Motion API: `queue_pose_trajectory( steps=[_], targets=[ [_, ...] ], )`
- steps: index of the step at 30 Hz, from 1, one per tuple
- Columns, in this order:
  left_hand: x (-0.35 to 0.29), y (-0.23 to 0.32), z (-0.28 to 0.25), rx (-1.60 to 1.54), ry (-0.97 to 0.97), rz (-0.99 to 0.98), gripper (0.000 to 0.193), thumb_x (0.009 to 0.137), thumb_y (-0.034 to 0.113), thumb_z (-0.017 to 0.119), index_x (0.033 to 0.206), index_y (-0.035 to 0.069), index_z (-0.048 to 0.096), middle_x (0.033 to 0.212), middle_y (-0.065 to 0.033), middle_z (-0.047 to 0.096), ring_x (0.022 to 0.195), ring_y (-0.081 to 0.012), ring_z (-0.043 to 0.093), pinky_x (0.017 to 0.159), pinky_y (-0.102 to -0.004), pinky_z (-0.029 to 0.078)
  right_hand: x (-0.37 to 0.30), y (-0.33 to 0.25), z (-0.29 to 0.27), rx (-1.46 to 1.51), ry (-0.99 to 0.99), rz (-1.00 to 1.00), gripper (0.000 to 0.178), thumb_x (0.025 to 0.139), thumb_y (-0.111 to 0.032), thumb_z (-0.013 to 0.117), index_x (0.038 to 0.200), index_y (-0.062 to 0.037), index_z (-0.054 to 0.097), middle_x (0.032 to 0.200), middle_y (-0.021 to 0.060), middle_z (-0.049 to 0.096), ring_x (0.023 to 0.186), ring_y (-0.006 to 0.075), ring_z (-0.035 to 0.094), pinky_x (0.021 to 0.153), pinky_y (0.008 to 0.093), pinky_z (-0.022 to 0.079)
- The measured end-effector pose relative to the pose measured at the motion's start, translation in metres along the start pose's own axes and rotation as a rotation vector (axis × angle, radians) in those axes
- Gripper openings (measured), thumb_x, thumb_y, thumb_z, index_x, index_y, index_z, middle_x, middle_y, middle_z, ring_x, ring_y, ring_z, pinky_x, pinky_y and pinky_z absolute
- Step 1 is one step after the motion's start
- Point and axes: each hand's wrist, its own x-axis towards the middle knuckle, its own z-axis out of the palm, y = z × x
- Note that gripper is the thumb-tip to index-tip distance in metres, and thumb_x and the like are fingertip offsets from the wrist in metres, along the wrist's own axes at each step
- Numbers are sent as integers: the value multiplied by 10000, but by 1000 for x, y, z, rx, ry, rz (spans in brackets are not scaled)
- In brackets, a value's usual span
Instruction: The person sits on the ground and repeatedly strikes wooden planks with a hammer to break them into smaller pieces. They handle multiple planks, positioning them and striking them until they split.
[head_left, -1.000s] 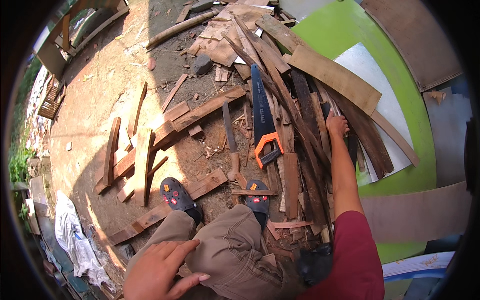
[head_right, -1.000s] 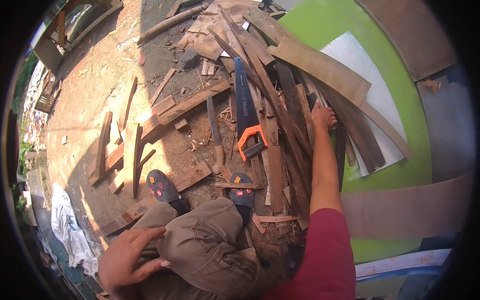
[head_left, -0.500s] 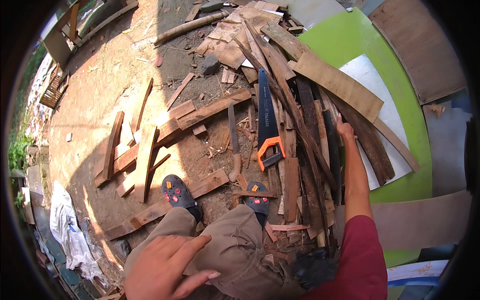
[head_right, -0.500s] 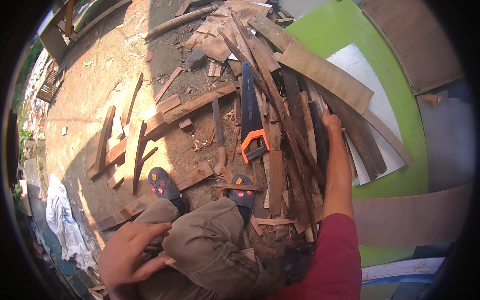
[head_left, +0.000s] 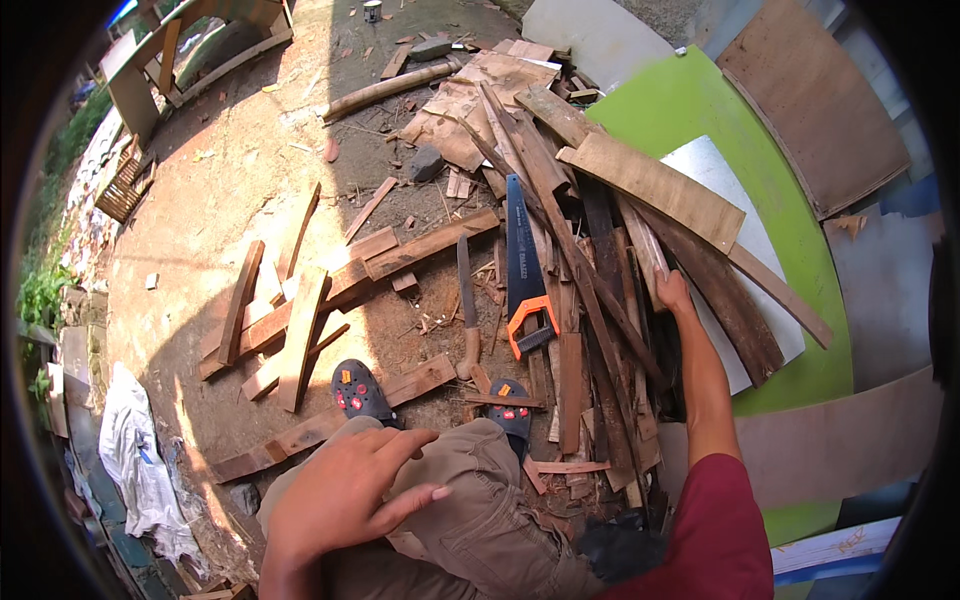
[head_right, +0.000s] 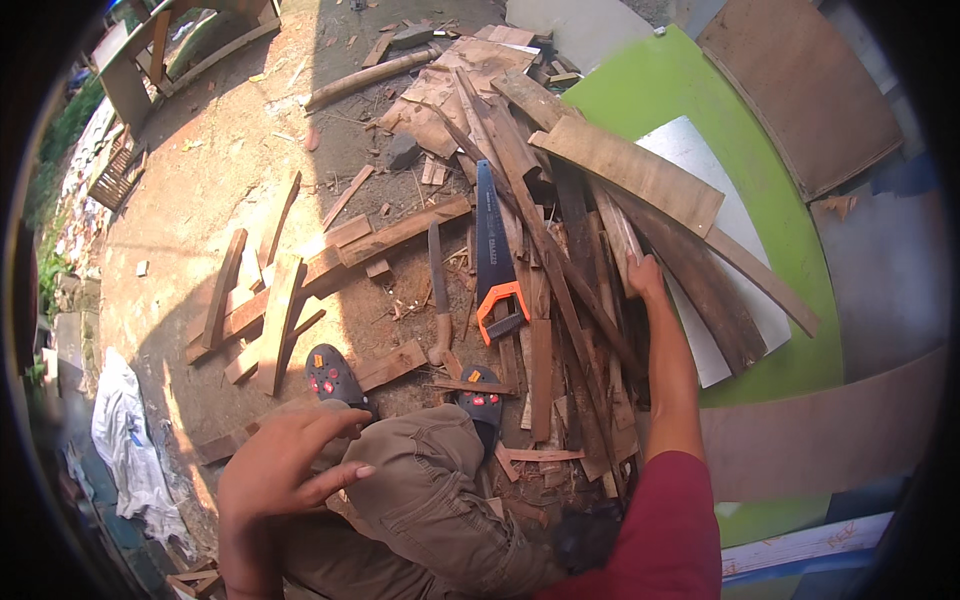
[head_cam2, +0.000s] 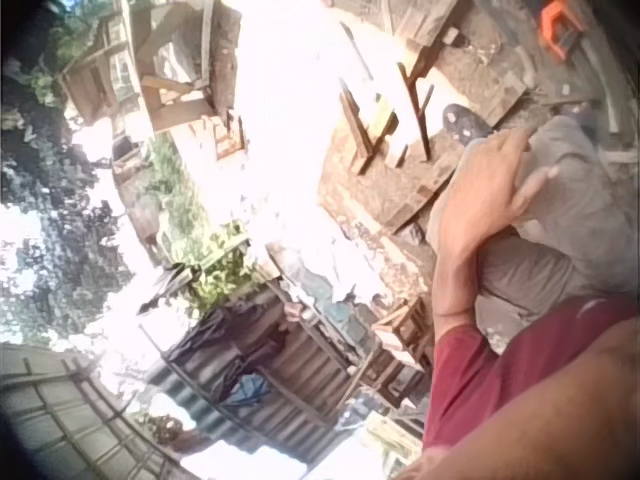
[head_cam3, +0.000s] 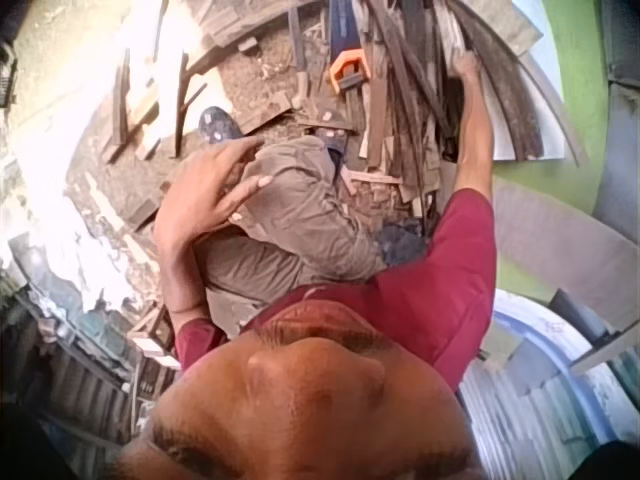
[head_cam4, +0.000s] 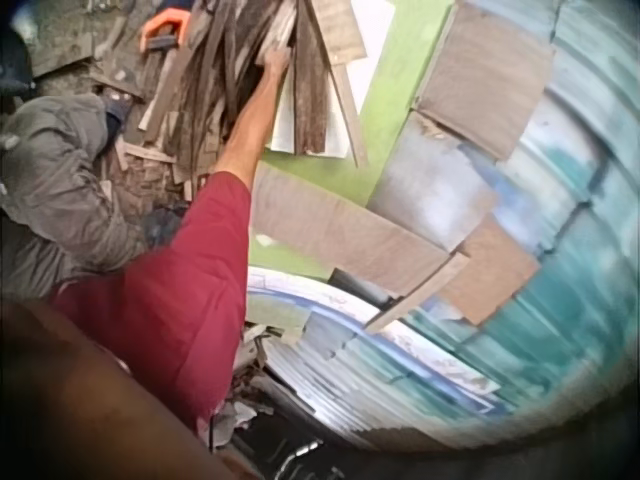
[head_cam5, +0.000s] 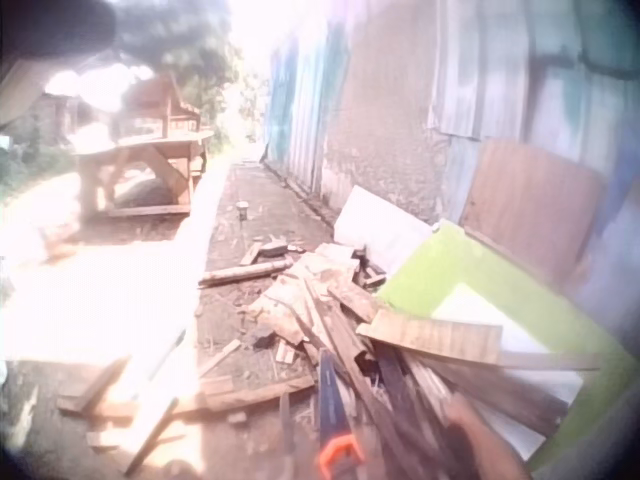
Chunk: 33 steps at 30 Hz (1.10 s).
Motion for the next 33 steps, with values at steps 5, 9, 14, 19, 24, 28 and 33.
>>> queue_pose_trajectory(
  steps=[5,9,14,19,24,28,33],
  targets=[
    [0,4,4,-31,-13,21,546,944,436,635,1273,3,578,1074,-214,673,998,-377,653,857,-441,514,4,-54,-64,0,-43,-24,871,965,-656,401,1098,173,633,1143,434,588,1146,523,579,980,506,457],
    [2,-3,13,-81,20,76,537,942,440,639,1248,3,584,1078,-227,675,999,-379,663,853,-440,523,-1,-99,-103,568,-258,200,743,1009,-578,390,1283,84,584,1076,235,707,996,392,685,911,495,503],
    [7,-10,18,-93,51,19,536,955,484,617,1211,12,614,973,-207,714,915,-380,691,812,-444,540,-33,-105,-99,1201,-712,404,499,1041,-526,358,1113,-96,601,840,60,656,721,199,639,619,380,498],
    [4,-14,16,-61,53,-84,572,948,522,611,1199,8,629,1037,-214,719,950,-364,701,828,-427,551,-68,-116,-84,1532,-762,465,580,1005,-545,446,1052,11,604,787,50,647,620,164,619,526,308,507],
    [4,-29,16,-69,141,-104,569,939,529,625,1205,27,650,1016,-201,724,946,-331,703,836,-408,547,-118,-96,-118,1923,-1026,509,472,969,-351,473,1107,94,549,805,67,628,663,169,629,578,285,514],
    [-1,-29,17,-66,139,-170,580,947,538,614,1212,23,645,1065,-200,719,998,-308,693,866,-403,534,-182,-70,-143,2315,-1227,475,476,972,-292,478,1193,130,482,855,92,599,707,191,613,610,304,513],
    [-15,-55,22,-92,281,-101,550,937,525,633,1164,27,680,998,-183,728,930,-294,702,824,-392,543,-280,-73,-154,2428,-1493,393,440,969,-220,519,1270,87,426,832,84,534,679,190,576,614,310,488]
  ],
)
